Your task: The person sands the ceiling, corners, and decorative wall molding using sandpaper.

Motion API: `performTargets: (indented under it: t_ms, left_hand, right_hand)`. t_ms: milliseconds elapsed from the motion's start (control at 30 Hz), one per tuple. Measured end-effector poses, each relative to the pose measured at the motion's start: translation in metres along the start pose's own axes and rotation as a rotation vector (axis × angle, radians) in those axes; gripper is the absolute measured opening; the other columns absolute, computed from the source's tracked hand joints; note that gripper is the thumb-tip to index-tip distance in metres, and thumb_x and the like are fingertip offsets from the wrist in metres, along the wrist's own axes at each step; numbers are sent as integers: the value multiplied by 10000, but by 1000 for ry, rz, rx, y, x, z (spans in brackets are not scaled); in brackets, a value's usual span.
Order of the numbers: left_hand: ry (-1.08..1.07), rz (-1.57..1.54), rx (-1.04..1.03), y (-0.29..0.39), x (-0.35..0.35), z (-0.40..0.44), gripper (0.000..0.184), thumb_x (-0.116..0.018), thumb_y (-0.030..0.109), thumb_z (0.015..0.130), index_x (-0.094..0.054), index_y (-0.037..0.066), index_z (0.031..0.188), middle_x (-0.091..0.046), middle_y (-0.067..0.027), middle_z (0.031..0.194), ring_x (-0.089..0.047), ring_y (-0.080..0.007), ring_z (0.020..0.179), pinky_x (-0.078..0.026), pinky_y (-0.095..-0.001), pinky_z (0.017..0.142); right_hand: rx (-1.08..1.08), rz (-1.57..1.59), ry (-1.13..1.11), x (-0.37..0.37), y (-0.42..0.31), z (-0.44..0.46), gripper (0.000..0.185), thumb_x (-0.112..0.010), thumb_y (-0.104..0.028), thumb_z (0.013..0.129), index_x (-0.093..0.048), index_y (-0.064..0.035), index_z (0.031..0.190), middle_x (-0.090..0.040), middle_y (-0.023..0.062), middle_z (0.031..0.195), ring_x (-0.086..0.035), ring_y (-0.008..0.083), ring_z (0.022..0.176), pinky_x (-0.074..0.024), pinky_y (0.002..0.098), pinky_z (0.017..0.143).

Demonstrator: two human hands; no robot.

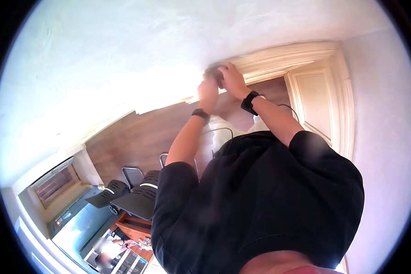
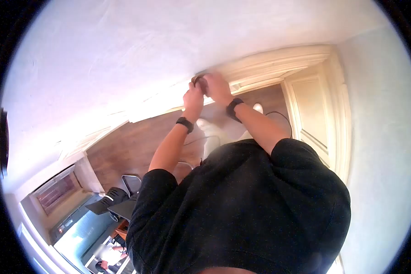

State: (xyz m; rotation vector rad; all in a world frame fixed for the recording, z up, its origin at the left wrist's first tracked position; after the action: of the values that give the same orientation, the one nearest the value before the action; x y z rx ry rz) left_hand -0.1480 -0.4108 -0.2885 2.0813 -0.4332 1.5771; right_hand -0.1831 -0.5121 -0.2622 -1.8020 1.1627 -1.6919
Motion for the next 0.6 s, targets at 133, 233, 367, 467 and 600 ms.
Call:
performTargets:
  t_ms: [133,233,367,467,600]
  left_hand:
    - [20,-100,-56,65,-6,17,284,-524,94,872,-515,16,1145,-544,-191,1065,-659,-349,786,-547,-453,672]
    - [-17,-160,-47,106,-20,33,318,-510,120,884,-504,26,1187,-566,-191,1098,-659,-355,803,-533,-455,686]
    - [21,-143,-29,112,-12,39,316,-483,135,903,-508,57,1208,-592,-188,1106,-664,-349,832,-524,-459,703]
    - [-1,-173,9,107,-22,26,296,-485,131,902,-528,55,1185,-581,-187,1115,-663,-351,849,-525,-463,715]
    - [-42,-49,158,72,-10,13,263,-493,128,899,-568,60,1141,-560,-180,1136,-657,-362,877,-532,-466,733]
  right_hand:
    - [68,-36,126,57,35,-13,404,-689,-79,748,-580,-94,1138,-527,124,1107,-548,333,1029,-504,415,823]
    - [57,-54,193,86,74,-16,389,-676,-55,744,-586,-92,1121,-539,121,1074,-544,335,1040,-502,416,827]
    - [98,-56,258,89,79,-10,343,-660,-42,751,-590,-76,1085,-539,130,1032,-542,335,996,-501,412,803]
    - [103,-60,259,82,79,-21,282,-634,-16,760,-586,-56,1036,-534,144,1013,-545,335,954,-498,408,775]
    - [95,115,252,28,87,4,195,-596,-5,795,-581,-40,986,-536,165,994,-548,336,916,-491,409,736]
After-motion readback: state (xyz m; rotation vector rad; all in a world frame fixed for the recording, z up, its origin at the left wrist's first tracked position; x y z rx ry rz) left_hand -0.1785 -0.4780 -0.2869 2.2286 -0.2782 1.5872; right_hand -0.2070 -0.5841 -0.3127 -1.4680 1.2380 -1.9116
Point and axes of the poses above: each hand's wrist, its own z-axis towards the middle knuckle, its own x-axis out of the back of the hand, y = z × x, the point moved 10 cm from there along z, towards the middle knuckle
